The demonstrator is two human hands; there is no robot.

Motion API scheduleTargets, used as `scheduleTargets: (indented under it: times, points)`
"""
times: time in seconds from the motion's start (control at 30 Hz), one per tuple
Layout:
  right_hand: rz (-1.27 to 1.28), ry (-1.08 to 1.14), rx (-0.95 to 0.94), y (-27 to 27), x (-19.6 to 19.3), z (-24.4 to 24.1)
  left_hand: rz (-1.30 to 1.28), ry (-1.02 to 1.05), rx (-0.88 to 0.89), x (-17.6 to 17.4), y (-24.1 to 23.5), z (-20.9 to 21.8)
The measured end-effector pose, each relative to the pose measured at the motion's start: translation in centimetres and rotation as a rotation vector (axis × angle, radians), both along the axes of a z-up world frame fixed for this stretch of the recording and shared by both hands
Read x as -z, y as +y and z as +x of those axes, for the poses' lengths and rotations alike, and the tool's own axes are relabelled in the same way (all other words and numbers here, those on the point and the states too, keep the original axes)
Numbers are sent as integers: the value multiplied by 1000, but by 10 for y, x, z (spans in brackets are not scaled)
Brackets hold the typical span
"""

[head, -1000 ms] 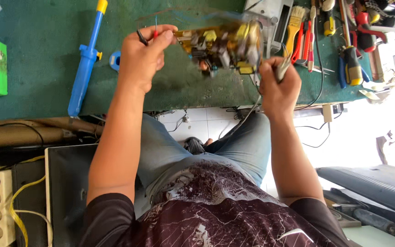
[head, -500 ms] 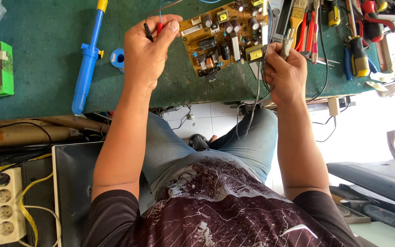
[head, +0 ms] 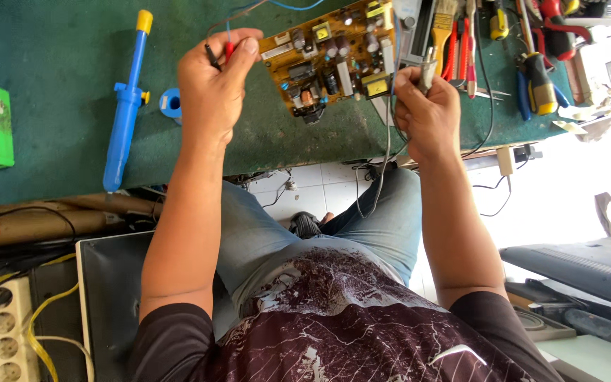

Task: The person works on a green circuit board, using a soldering iron and solder wire to make connections. They then use a multimeter to test various points on the board, adjusting the device's dial and moving the probes. The person also cleans the board with a cotton swab and applies a substance from a small container.

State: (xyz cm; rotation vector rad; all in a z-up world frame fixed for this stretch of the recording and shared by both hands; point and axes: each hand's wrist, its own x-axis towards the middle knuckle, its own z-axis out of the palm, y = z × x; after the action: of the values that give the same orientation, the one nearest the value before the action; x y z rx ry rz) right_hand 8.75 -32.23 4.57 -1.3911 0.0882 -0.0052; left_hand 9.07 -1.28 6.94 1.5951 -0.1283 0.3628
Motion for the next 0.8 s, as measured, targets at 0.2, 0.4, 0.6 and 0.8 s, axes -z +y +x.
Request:
scheduleTargets:
  times: [0.2,0.4,0.6,0.8]
  points:
    - [-4,16,-24,0,1,3,-16,107,-34,-3,1,1]
    - [-11,7,-22,3,1,4,-32,119,-63,-1,4,2]
    - [-16,18,-17,4,-3,5,-67,112,-62,4,5,6]
    - [-63,-28,25,3,-7,-2,-53,144,-124,12,10,12]
